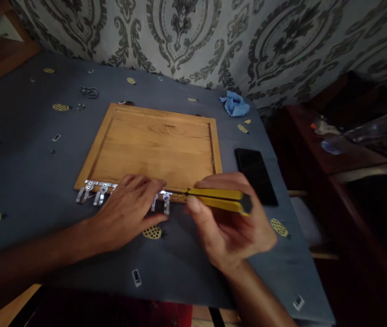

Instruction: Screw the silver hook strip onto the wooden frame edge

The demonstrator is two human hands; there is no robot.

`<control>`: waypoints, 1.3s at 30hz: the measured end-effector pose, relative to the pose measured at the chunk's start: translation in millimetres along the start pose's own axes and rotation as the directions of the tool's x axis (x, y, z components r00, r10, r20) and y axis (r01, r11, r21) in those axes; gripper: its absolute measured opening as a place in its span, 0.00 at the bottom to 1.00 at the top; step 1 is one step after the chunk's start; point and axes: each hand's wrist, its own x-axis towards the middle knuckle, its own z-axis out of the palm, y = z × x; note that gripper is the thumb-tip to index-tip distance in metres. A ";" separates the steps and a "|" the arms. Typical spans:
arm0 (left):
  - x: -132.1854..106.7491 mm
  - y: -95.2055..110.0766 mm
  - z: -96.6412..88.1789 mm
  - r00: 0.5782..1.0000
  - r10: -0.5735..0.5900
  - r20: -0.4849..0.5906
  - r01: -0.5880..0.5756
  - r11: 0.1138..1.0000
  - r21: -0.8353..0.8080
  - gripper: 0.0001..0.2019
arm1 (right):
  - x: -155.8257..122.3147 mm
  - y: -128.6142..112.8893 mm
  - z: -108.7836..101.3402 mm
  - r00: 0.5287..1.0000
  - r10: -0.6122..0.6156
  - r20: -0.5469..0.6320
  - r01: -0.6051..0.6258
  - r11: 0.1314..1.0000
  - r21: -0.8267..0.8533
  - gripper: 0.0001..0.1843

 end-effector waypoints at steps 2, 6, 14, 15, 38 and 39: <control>0.1 0.2 -0.3 1.000 -0.002 0.002 0.002 1.000 -0.001 0.19 | 1.5 -2.1 -2.3 0.999 0.003 -0.034 -0.004 1.000 -0.013 0.03; 0.4 0.6 -0.3 1.000 -0.004 0.008 0.004 1.000 0.001 0.19 | 5.7 -4.2 -0.9 0.994 0.093 0.065 -0.094 0.996 0.007 0.09; -0.7 -0.3 1.4 1.000 0.008 -0.005 -0.008 1.000 0.005 0.20 | 4.8 2.5 0.8 0.982 0.106 0.159 -0.109 0.994 0.015 0.06; -0.7 -0.1 1.4 1.000 0.007 -0.004 -0.007 1.000 0.007 0.20 | 4.5 3.6 1.0 0.981 0.107 0.163 -0.111 0.994 0.017 0.05; 2.0 1.6 -1.3 1.000 0.012 0.013 -0.011 0.999 -0.043 0.25 | 27.3 5.9 -15.7 0.822 0.159 0.547 -0.333 0.913 0.235 0.07; 2.8 0.8 -1.1 1.000 0.010 0.018 -0.010 0.999 -0.047 0.25 | 28.6 6.1 -14.8 0.830 0.147 0.538 -0.314 0.921 0.233 0.04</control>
